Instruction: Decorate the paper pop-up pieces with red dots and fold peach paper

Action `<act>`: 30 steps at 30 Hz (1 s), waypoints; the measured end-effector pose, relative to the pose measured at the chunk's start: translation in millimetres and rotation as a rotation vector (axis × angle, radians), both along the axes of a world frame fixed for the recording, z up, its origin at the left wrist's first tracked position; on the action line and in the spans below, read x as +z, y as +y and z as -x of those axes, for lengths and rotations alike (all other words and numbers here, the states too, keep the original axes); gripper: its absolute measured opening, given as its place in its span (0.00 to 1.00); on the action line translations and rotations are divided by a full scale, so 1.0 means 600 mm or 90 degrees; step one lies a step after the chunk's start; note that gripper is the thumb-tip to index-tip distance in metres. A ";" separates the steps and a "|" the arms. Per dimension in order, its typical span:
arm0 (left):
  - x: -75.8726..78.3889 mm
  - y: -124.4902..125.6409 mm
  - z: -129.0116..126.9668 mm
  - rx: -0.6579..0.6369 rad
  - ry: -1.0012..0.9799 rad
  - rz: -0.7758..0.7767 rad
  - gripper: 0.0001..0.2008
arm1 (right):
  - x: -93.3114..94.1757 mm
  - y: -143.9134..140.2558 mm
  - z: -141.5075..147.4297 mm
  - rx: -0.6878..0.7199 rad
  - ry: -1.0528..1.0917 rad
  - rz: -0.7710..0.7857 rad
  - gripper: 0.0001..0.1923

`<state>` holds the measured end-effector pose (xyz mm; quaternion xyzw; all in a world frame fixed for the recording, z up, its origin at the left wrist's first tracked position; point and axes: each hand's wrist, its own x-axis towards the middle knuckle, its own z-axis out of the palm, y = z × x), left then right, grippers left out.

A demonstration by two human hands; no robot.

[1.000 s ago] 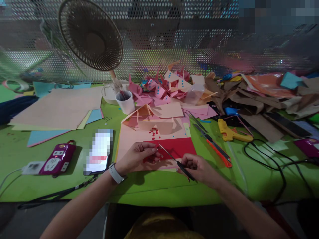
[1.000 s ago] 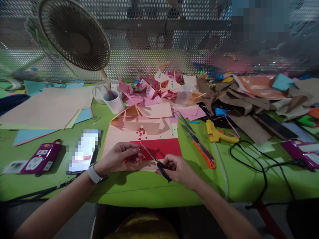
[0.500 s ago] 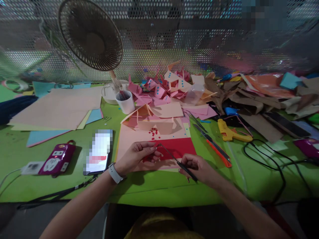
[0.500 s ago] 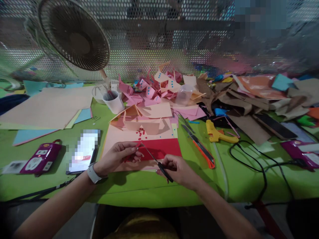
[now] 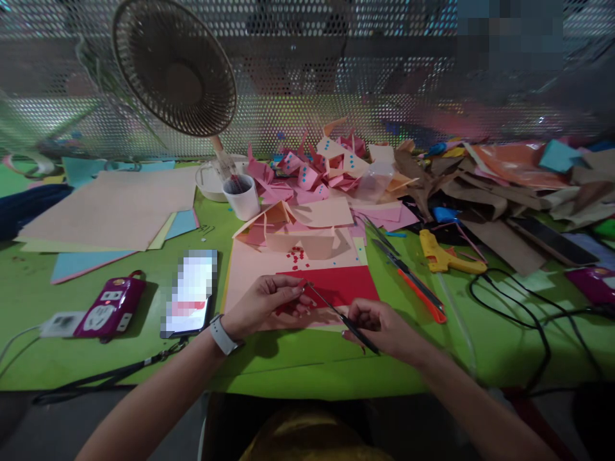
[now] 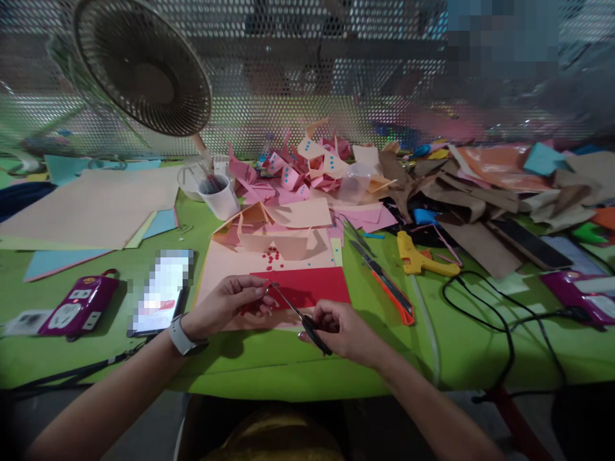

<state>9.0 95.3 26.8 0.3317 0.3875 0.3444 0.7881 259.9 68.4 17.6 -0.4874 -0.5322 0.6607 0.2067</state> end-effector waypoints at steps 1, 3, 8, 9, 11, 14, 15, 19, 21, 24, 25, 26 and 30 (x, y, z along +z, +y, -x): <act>0.001 0.000 0.000 0.002 0.001 0.002 0.15 | 0.000 0.000 0.000 0.001 0.000 0.001 0.28; 0.003 -0.001 -0.001 0.008 0.002 0.008 0.15 | 0.000 -0.001 0.000 0.000 0.001 -0.001 0.28; 0.004 -0.001 -0.002 0.014 0.004 0.016 0.15 | -0.001 -0.001 0.000 0.000 0.002 -0.001 0.27; 0.004 -0.001 -0.002 0.014 0.004 0.016 0.15 | 0.000 -0.001 0.000 0.000 0.001 -0.003 0.27; 0.004 -0.001 -0.001 0.014 0.006 0.017 0.14 | 0.001 -0.001 0.000 -0.001 -0.001 -0.008 0.27; 0.004 -0.001 -0.001 0.015 0.008 0.019 0.15 | 0.002 -0.001 0.000 0.002 -0.004 -0.012 0.27; 0.004 -0.001 -0.001 0.015 0.010 0.018 0.15 | 0.002 -0.001 0.000 0.002 -0.005 -0.013 0.27; 0.003 -0.001 -0.001 0.016 0.007 0.011 0.15 | 0.002 -0.001 0.000 -0.006 -0.013 -0.011 0.28; 0.001 0.000 -0.002 0.019 0.002 0.016 0.15 | 0.001 0.000 0.001 -0.009 -0.013 -0.004 0.28; -0.002 0.000 -0.002 0.025 -0.003 0.022 0.15 | 0.001 0.000 0.001 -0.014 -0.010 -0.002 0.28; -0.003 0.001 -0.002 0.027 -0.005 0.022 0.15 | 0.000 0.001 0.001 -0.015 -0.009 -0.003 0.28; -0.003 0.001 -0.002 0.027 -0.010 0.022 0.15 | 0.000 0.001 0.001 -0.016 -0.007 -0.002 0.28; -0.001 0.000 -0.002 0.030 -0.028 0.024 0.16 | -0.002 0.003 0.000 -0.027 0.005 0.011 0.27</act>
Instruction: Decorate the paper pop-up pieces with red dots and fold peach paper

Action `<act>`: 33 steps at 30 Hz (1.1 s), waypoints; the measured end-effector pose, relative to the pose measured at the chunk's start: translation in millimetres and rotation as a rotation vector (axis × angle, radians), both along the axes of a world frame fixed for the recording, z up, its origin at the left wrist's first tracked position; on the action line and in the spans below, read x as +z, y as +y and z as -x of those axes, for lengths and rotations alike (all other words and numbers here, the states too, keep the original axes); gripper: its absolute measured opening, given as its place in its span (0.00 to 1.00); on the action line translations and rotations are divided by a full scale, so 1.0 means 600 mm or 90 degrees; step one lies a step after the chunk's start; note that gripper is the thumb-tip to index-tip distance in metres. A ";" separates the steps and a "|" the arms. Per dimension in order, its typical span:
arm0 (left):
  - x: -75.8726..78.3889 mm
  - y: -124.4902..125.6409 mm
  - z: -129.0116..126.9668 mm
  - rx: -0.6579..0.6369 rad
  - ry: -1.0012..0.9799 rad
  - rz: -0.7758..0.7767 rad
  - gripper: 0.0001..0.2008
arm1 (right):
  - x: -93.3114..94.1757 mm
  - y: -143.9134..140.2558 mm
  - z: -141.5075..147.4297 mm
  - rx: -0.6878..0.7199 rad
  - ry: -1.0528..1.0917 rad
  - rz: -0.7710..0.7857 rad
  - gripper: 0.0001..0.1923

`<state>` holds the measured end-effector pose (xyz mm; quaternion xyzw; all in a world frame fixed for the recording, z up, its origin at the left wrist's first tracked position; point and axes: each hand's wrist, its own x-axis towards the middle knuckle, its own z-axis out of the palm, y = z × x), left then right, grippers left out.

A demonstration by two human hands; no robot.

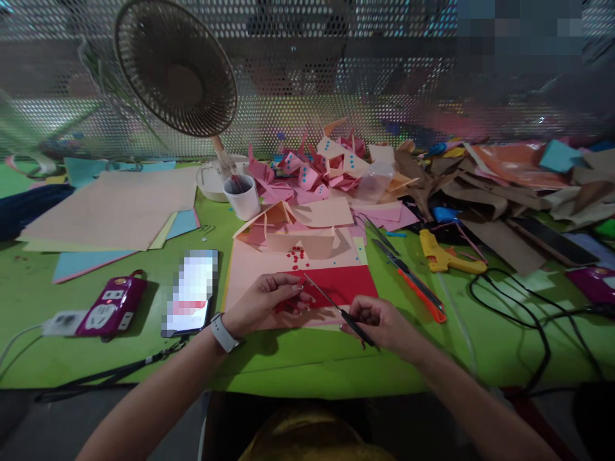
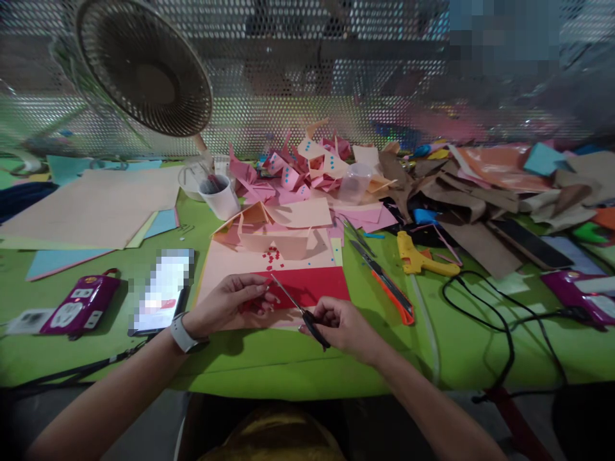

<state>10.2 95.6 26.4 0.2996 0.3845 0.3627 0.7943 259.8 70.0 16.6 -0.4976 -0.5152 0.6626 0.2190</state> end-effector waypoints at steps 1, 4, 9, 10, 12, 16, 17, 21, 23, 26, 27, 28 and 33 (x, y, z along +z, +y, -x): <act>0.000 0.000 0.000 0.002 0.001 0.000 0.16 | 0.000 0.000 0.000 -0.004 0.003 0.001 0.27; -0.002 0.001 0.002 0.007 0.007 -0.004 0.17 | 0.000 -0.001 0.000 -0.006 0.011 0.002 0.27; -0.002 0.002 0.005 -0.001 0.020 -0.024 0.16 | 0.003 -0.002 -0.001 0.006 0.014 0.005 0.27; 0.000 0.002 0.005 -0.003 0.019 -0.025 0.16 | 0.004 -0.002 -0.001 0.009 0.013 0.004 0.27; 0.003 0.001 0.004 -0.006 0.010 -0.019 0.17 | 0.005 -0.002 -0.001 0.014 0.005 -0.003 0.27; 0.007 0.000 0.003 -0.013 -0.006 0.001 0.17 | 0.009 -0.002 0.001 0.018 -0.012 -0.009 0.28; 0.007 0.000 0.003 -0.015 -0.009 0.003 0.16 | 0.009 -0.002 0.001 0.021 -0.014 -0.009 0.28; 0.002 0.000 0.004 -0.025 -0.019 0.008 0.15 | 0.010 -0.003 0.002 0.034 -0.018 -0.011 0.28; 0.002 -0.001 0.004 -0.027 -0.013 0.007 0.13 | 0.010 -0.003 0.002 0.038 -0.023 -0.011 0.27; 0.005 -0.001 0.003 -0.030 -0.001 -0.001 0.13 | 0.012 -0.003 0.001 0.044 -0.030 -0.016 0.27; 0.006 -0.001 0.003 -0.030 0.001 -0.004 0.13 | 0.012 -0.003 0.001 0.046 -0.031 -0.017 0.27; 0.007 -0.001 0.002 -0.031 0.003 -0.006 0.13 | 0.013 -0.003 0.000 0.049 -0.032 -0.018 0.27; 0.006 -0.001 0.003 -0.034 0.005 -0.010 0.15 | 0.012 -0.003 -0.001 0.061 -0.053 -0.034 0.26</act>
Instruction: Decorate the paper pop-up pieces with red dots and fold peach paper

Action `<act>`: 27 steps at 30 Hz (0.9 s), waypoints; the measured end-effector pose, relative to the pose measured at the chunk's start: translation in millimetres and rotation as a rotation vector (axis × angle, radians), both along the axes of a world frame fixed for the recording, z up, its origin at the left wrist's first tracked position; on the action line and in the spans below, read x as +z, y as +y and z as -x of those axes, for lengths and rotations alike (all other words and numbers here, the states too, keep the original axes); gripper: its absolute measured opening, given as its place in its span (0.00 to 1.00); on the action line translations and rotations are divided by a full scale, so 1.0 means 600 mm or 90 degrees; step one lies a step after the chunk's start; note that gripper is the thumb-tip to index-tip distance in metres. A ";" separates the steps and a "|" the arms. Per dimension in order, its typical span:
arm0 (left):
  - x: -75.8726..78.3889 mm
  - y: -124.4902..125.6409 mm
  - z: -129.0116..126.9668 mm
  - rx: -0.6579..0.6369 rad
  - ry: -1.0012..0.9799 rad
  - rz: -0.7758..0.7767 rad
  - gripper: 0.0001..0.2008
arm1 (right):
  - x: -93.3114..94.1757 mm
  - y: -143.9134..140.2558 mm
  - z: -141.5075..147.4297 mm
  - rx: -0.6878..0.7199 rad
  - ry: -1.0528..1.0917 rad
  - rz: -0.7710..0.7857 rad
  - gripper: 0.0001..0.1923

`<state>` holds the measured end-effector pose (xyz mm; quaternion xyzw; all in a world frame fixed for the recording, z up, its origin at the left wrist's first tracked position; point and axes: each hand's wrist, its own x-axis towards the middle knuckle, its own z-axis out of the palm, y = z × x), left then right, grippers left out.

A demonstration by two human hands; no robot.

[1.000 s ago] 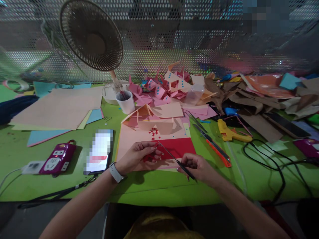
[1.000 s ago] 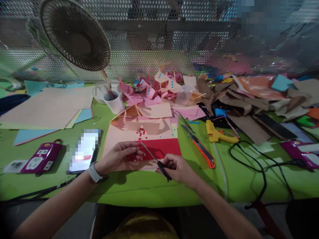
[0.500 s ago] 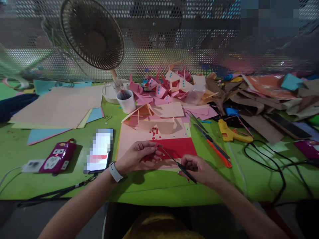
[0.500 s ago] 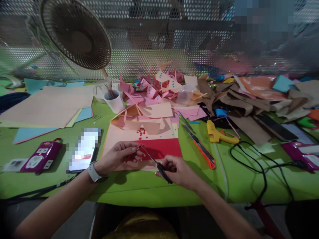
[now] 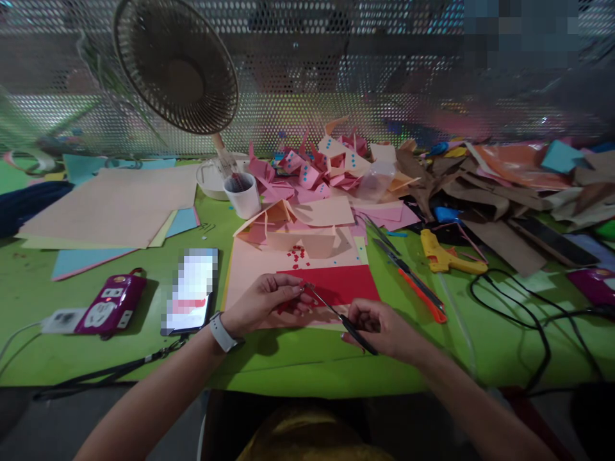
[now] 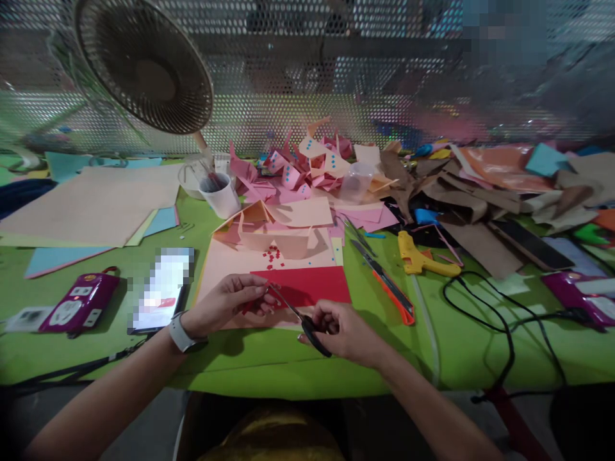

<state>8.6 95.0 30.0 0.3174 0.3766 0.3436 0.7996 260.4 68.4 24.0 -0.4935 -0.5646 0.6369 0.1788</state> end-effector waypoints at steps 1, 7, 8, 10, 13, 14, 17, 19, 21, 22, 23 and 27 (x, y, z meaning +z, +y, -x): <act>-0.001 0.000 0.000 -0.002 0.001 -0.001 0.15 | 0.000 0.000 0.000 0.004 -0.004 -0.003 0.26; -0.001 -0.001 0.000 -0.007 -0.006 -0.005 0.15 | -0.004 -0.001 -0.001 0.001 -0.011 -0.019 0.25; -0.001 0.000 0.000 -0.008 -0.006 -0.005 0.15 | -0.004 -0.001 -0.001 0.001 -0.012 -0.021 0.25; -0.001 0.000 0.000 -0.010 -0.002 -0.005 0.15 | -0.005 -0.001 -0.001 0.002 -0.014 -0.020 0.26; -0.003 0.001 0.001 -0.007 -0.003 -0.007 0.15 | -0.003 0.000 0.000 0.009 -0.016 -0.012 0.26; -0.003 0.001 0.001 -0.007 -0.004 -0.008 0.15 | -0.003 0.000 0.001 0.009 -0.016 -0.011 0.26; -0.005 0.001 0.002 -0.010 -0.002 -0.014 0.14 | -0.002 0.001 0.002 0.000 -0.014 -0.010 0.26; -0.005 0.001 0.002 -0.012 -0.001 -0.018 0.14 | -0.002 0.001 0.002 -0.007 -0.009 -0.003 0.26; -0.005 0.001 0.002 -0.013 -0.005 -0.022 0.13 | -0.004 0.001 0.002 -0.012 -0.006 -0.006 0.26; -0.004 0.001 0.002 -0.014 -0.008 -0.024 0.13 | -0.005 0.000 0.002 -0.014 -0.005 -0.010 0.26; -0.004 0.001 0.002 -0.013 -0.010 -0.025 0.13 | -0.007 0.000 0.002 -0.015 -0.006 -0.013 0.26; -0.004 0.001 0.001 -0.013 -0.007 -0.021 0.13 | -0.010 -0.001 -0.001 -0.004 -0.010 -0.016 0.26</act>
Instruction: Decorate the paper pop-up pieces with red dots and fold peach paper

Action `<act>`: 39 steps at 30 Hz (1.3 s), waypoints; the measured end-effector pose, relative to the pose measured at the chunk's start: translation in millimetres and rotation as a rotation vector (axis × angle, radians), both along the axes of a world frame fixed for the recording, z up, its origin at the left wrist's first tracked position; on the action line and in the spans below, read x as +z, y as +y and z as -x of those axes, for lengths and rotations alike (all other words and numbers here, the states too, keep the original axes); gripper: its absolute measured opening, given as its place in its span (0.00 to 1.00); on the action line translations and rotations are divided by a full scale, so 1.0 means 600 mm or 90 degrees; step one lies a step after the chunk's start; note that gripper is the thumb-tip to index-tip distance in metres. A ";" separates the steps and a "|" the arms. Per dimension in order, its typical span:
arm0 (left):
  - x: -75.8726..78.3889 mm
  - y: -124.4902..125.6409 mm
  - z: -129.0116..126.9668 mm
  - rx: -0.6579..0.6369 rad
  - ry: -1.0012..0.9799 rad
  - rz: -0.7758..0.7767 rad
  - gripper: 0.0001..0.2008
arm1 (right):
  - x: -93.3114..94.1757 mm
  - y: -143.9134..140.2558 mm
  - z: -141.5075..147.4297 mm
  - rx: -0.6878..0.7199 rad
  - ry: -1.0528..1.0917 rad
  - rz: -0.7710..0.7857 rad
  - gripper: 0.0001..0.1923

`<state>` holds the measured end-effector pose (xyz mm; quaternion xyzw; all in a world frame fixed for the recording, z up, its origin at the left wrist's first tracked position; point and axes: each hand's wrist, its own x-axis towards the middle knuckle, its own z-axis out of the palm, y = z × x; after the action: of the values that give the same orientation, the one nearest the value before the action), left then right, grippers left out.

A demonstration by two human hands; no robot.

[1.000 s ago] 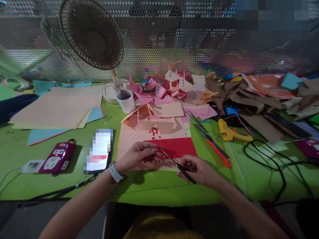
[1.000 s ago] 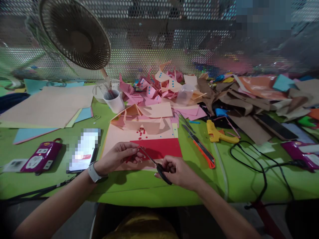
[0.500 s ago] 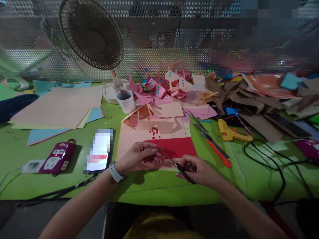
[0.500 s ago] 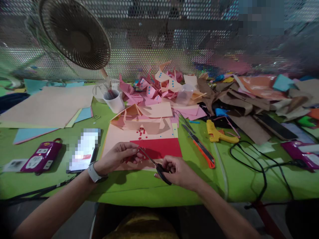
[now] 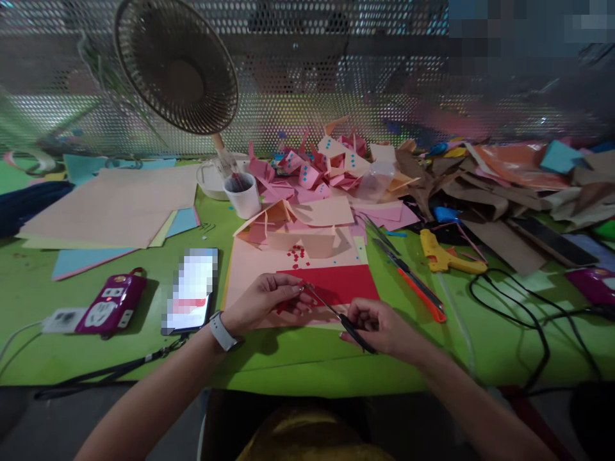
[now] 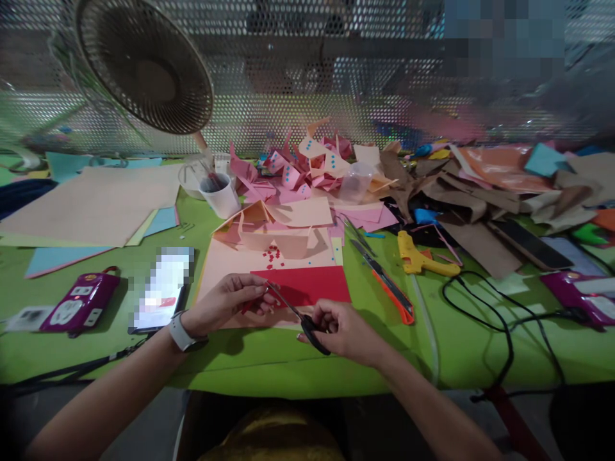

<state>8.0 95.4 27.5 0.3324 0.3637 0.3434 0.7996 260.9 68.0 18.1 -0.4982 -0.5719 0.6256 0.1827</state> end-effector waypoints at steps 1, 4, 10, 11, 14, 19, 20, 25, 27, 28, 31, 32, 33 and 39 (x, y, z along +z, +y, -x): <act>-0.001 0.000 0.000 0.001 0.001 -0.001 0.13 | 0.000 0.000 0.000 0.002 -0.001 -0.002 0.26; -0.003 0.000 0.001 0.001 -0.004 -0.008 0.13 | 0.001 0.000 0.000 0.003 -0.004 -0.007 0.26; -0.002 0.002 0.002 -0.003 0.004 -0.014 0.13 | 0.005 0.001 0.002 0.001 -0.005 0.005 0.26; -0.002 0.002 0.001 -0.003 0.003 -0.012 0.13 | 0.006 0.001 0.002 0.002 -0.005 0.005 0.26; -0.001 0.002 0.000 0.000 -0.003 -0.005 0.13 | 0.005 0.001 0.002 0.001 -0.004 0.004 0.26; -0.002 0.003 0.000 -0.002 -0.009 -0.002 0.13 | 0.006 0.001 0.003 0.000 -0.002 0.010 0.25; -0.003 0.003 0.001 -0.003 -0.010 -0.002 0.13 | 0.007 0.001 0.003 0.000 -0.002 0.011 0.25; -0.004 0.002 0.001 -0.005 -0.011 0.010 0.13 | 0.009 0.002 0.005 -0.006 -0.003 0.014 0.26; -0.004 0.002 0.001 -0.001 -0.010 0.015 0.13 | 0.008 0.001 0.005 -0.011 -0.003 0.017 0.26; -0.003 0.002 0.001 0.000 -0.009 0.017 0.14 | 0.007 0.001 0.005 -0.013 -0.002 0.019 0.27; -0.002 0.002 0.000 0.006 -0.001 0.016 0.14 | 0.004 0.001 0.004 -0.027 0.006 0.023 0.27; -0.002 0.002 0.000 0.009 0.005 0.015 0.14 | 0.003 0.001 0.004 -0.033 0.010 0.022 0.27; -0.001 0.003 0.001 0.012 0.011 0.014 0.14 | 0.002 0.001 0.003 -0.038 0.014 0.022 0.27; -0.002 0.003 0.000 0.028 0.027 0.025 0.14 | 0.000 0.003 0.001 -0.046 0.034 0.027 0.27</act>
<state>7.8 97.4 26.4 0.3156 0.3946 0.3465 0.7903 260.5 69.6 17.9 -0.5053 -0.5353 0.6435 0.2099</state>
